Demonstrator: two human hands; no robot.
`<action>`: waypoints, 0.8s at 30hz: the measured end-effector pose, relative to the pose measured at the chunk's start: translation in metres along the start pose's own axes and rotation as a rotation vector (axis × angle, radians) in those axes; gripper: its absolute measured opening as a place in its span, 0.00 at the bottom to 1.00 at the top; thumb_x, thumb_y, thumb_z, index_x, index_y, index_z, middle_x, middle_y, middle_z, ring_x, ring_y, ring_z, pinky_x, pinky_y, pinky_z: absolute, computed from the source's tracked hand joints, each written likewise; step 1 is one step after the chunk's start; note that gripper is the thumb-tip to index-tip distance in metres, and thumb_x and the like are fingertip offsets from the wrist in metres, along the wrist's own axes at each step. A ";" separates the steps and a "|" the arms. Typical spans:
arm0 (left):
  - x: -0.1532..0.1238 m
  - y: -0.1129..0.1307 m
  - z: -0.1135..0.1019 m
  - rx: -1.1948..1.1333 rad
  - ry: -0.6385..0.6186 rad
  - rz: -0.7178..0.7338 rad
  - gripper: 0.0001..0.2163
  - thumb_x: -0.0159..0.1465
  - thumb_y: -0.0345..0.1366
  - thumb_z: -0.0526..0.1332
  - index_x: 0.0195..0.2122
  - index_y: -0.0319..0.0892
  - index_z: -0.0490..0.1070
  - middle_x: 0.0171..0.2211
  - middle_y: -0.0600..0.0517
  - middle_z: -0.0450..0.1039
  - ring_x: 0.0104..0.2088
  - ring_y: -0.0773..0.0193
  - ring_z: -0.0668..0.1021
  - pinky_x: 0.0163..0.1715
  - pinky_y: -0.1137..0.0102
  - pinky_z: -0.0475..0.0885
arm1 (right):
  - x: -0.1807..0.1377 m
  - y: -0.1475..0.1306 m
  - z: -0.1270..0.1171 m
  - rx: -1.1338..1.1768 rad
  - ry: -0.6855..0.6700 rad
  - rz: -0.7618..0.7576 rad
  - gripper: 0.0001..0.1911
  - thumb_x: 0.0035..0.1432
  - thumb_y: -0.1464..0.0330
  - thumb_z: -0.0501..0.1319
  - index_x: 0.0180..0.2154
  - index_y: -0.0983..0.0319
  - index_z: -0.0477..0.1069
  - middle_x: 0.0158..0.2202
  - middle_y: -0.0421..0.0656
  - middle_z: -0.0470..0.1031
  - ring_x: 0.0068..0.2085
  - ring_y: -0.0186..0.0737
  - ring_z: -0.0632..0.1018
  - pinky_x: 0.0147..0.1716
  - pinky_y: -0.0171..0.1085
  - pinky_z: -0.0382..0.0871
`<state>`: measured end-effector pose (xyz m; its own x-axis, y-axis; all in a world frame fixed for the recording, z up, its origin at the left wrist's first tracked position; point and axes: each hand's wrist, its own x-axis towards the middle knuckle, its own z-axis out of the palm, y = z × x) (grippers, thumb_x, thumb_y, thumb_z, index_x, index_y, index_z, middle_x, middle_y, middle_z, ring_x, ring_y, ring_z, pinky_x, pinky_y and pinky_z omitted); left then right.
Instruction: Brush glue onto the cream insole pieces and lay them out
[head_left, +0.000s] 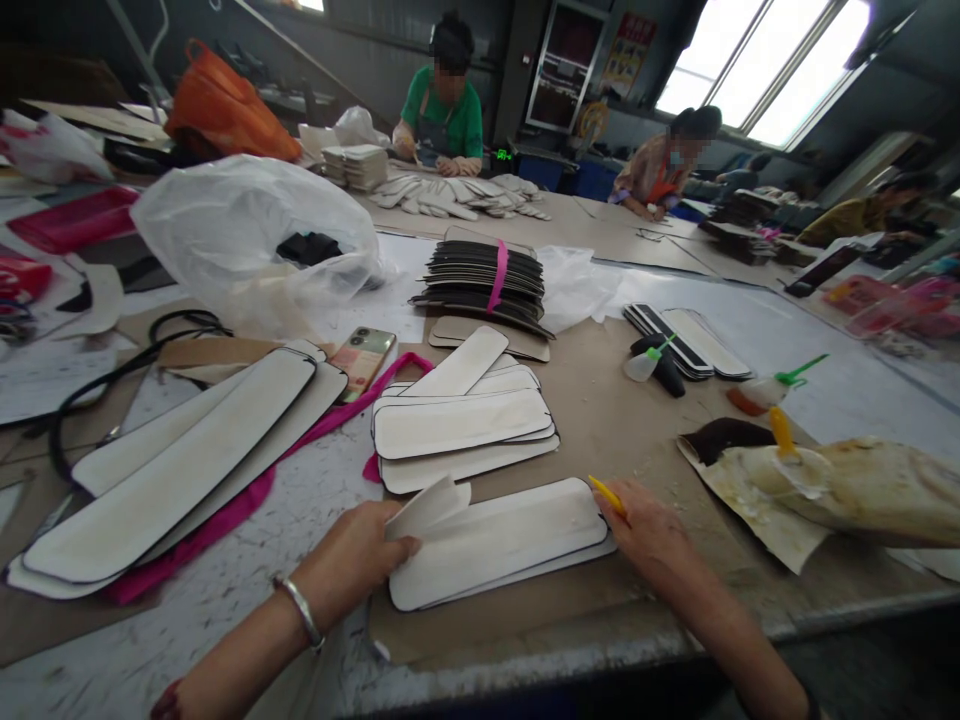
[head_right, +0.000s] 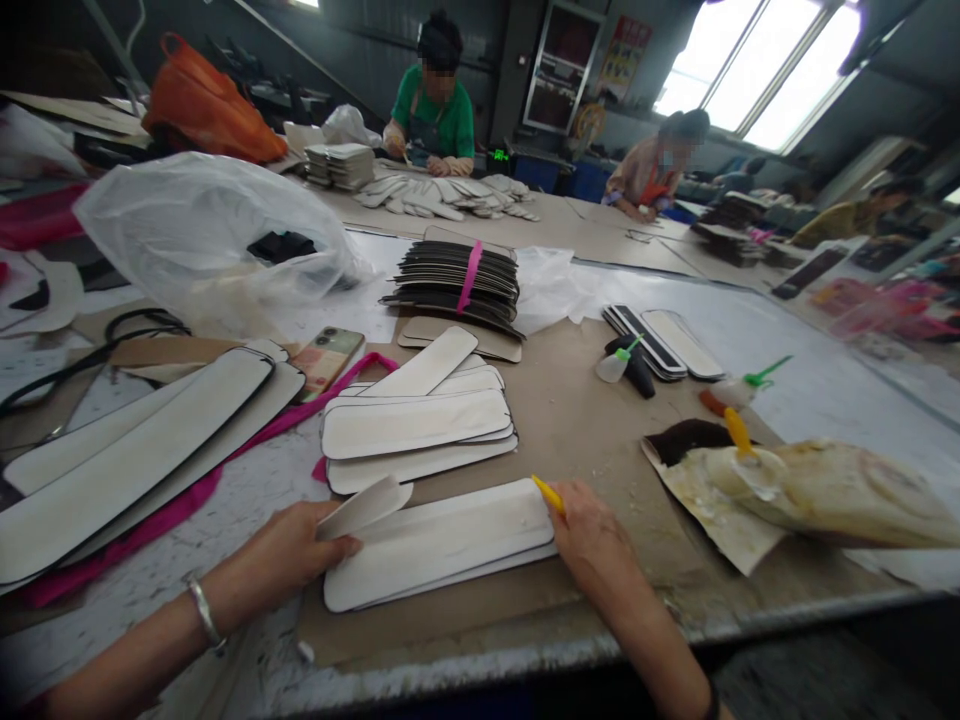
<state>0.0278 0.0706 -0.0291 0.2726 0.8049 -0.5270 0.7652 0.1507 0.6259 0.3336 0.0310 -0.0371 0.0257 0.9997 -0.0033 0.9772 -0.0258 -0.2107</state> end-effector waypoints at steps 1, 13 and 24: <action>0.000 -0.001 0.001 -0.012 0.005 0.002 0.06 0.49 0.32 0.55 0.25 0.40 0.70 0.25 0.51 0.74 0.29 0.58 0.75 0.27 0.72 0.62 | 0.001 -0.001 0.000 0.018 -0.007 0.004 0.12 0.58 0.65 0.46 0.29 0.60 0.64 0.28 0.43 0.70 0.30 0.40 0.73 0.30 0.37 0.65; -0.010 -0.008 -0.002 -0.421 0.055 -0.057 0.06 0.46 0.34 0.60 0.21 0.43 0.61 0.12 0.62 0.59 0.14 0.70 0.63 0.16 0.75 0.58 | 0.008 -0.001 -0.011 0.322 -0.094 0.284 0.18 0.39 0.51 0.57 0.24 0.59 0.63 0.19 0.38 0.68 0.22 0.38 0.70 0.23 0.36 0.62; -0.043 -0.024 -0.002 -0.768 0.121 -0.146 0.15 0.47 0.45 0.61 0.27 0.39 0.62 0.08 0.64 0.54 0.11 0.75 0.56 0.13 0.77 0.49 | 0.002 0.000 -0.013 0.534 -0.183 0.402 0.19 0.40 0.50 0.59 0.26 0.59 0.63 0.17 0.35 0.62 0.19 0.33 0.64 0.18 0.32 0.58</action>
<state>-0.0033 0.0335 -0.0205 0.1010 0.7966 -0.5960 0.1594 0.5784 0.8001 0.3367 0.0331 -0.0248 0.2821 0.8983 -0.3367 0.6609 -0.4364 -0.6106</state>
